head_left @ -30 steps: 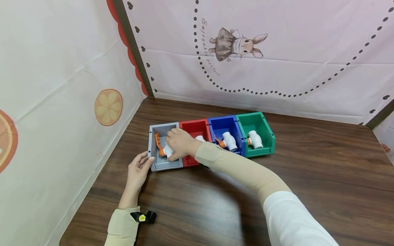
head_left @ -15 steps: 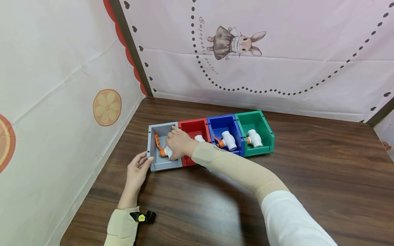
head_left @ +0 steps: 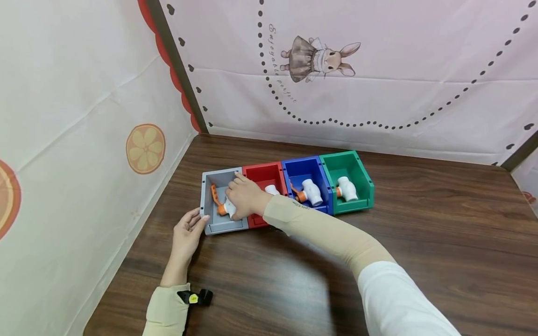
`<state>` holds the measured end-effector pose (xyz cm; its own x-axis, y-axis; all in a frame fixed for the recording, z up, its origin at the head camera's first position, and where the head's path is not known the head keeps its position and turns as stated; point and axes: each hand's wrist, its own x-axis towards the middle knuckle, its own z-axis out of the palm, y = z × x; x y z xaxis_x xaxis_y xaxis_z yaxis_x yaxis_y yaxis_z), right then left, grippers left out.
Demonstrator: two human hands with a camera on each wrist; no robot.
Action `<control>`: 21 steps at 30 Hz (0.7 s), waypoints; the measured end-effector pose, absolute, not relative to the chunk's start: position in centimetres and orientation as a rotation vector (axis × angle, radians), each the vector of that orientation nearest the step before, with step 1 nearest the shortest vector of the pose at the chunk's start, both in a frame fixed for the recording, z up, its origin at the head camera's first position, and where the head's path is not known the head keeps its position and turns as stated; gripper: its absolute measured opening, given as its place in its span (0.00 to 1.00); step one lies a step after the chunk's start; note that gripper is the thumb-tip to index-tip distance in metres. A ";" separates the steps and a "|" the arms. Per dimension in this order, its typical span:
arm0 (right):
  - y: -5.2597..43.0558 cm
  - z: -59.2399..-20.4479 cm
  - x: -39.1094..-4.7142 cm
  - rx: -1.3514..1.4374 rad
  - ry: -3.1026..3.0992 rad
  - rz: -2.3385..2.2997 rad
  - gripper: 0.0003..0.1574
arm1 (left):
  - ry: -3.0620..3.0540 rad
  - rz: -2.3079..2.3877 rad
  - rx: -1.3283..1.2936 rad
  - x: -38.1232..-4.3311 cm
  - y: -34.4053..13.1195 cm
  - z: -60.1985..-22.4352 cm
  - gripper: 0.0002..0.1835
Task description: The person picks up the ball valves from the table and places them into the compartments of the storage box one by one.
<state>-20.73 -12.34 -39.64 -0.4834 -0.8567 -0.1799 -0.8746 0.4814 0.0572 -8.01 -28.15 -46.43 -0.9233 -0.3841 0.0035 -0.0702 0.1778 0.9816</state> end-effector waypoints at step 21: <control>-8.5 -37.7 -20.6 -1.637 2.762 -0.278 0.39 | -2.202 -1.798 0.466 -8.1 -27.9 -46.1 0.21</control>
